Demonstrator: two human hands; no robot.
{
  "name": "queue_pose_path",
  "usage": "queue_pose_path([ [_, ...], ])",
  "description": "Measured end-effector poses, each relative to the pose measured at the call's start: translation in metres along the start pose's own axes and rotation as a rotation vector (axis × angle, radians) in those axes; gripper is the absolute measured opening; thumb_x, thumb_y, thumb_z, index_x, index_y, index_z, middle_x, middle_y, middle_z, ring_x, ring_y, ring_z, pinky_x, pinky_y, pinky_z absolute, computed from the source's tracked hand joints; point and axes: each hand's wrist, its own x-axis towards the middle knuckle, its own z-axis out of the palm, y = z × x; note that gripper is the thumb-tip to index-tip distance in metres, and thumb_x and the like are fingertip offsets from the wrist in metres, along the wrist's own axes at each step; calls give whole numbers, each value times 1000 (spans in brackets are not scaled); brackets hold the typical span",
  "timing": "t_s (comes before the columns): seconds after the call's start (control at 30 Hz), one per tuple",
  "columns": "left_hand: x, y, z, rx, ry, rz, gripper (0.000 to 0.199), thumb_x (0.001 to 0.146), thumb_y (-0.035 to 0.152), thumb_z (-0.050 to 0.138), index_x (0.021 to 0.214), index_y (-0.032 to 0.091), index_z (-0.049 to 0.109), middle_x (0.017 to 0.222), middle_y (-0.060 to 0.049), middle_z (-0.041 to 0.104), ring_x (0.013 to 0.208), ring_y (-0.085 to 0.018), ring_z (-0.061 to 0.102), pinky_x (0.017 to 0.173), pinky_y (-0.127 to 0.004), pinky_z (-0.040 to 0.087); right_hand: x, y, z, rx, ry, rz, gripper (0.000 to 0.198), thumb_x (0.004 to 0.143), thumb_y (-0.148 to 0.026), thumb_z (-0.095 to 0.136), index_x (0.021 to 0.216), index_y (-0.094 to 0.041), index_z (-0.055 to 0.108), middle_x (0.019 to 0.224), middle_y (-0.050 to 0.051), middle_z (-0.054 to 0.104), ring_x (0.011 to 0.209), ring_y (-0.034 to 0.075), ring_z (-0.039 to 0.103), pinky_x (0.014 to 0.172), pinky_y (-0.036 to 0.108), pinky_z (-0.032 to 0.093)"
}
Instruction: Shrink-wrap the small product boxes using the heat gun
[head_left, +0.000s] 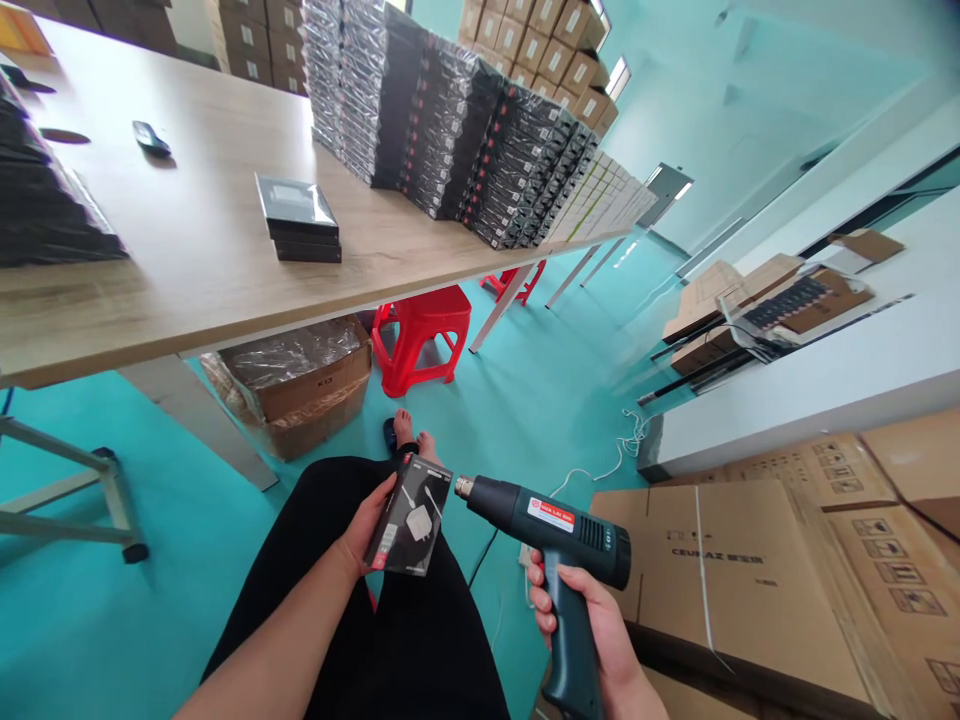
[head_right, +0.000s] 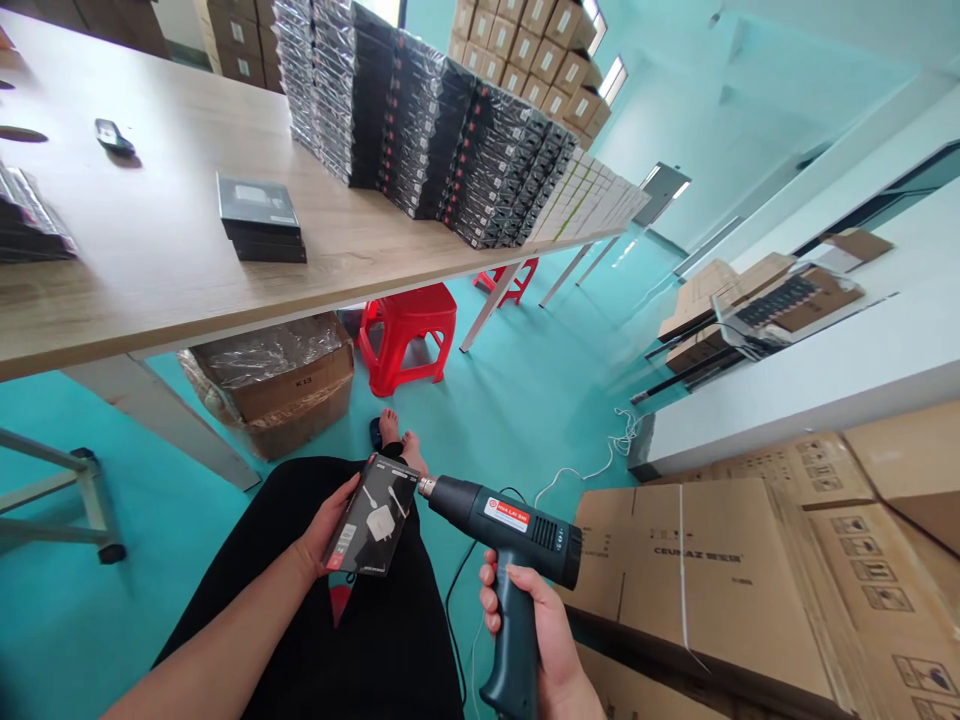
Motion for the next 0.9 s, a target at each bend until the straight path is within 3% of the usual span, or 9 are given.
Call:
queue_pose_path([
  [0.23, -1, -4, 6, 60, 57, -20, 52, 82, 48, 57, 107, 4, 60, 91, -18, 69, 82, -30, 66, 82, -41, 51, 3, -2, 8, -22, 15, 5, 27, 81, -25, 55, 103, -10, 59, 86, 5, 55, 65, 11, 50, 53, 20, 44],
  [0.47, 2, -5, 2, 136, 154, -3, 45, 81, 46, 58, 97, 5, 63, 84, -16, 69, 74, -28, 66, 71, -37, 54, 15, -1, 33, -134, -23, -2, 28, 81, -26, 54, 104, -10, 60, 86, 6, 58, 66, 11, 54, 54, 20, 46],
  [0.7, 3, -3, -6, 162, 183, 5, 37, 80, 44, 54, 82, 8, 64, 65, -12, 67, 56, -26, 63, 56, -36, 52, 9, -17, 66, -750, -176, 98, 32, 75, -21, 61, 104, -8, 62, 86, 11, 64, 64, 16, 61, 52, 23, 47],
  [0.83, 5, -2, -8, 127, 190, 23, 37, 80, 42, 55, 86, 7, 64, 70, -14, 68, 62, -28, 65, 55, -36, 52, 18, -26, 80, -763, -43, -111, 29, 77, -26, 60, 103, -11, 62, 85, 8, 63, 66, 14, 59, 55, 25, 49],
  [0.9, 5, -1, -10, 96, 175, 33, 37, 79, 42, 56, 89, 7, 64, 74, -14, 69, 64, -28, 65, 57, -36, 53, 17, -27, 84, -763, -24, -124, 28, 78, -27, 59, 102, -13, 62, 86, 7, 63, 67, 14, 59, 56, 25, 49],
])
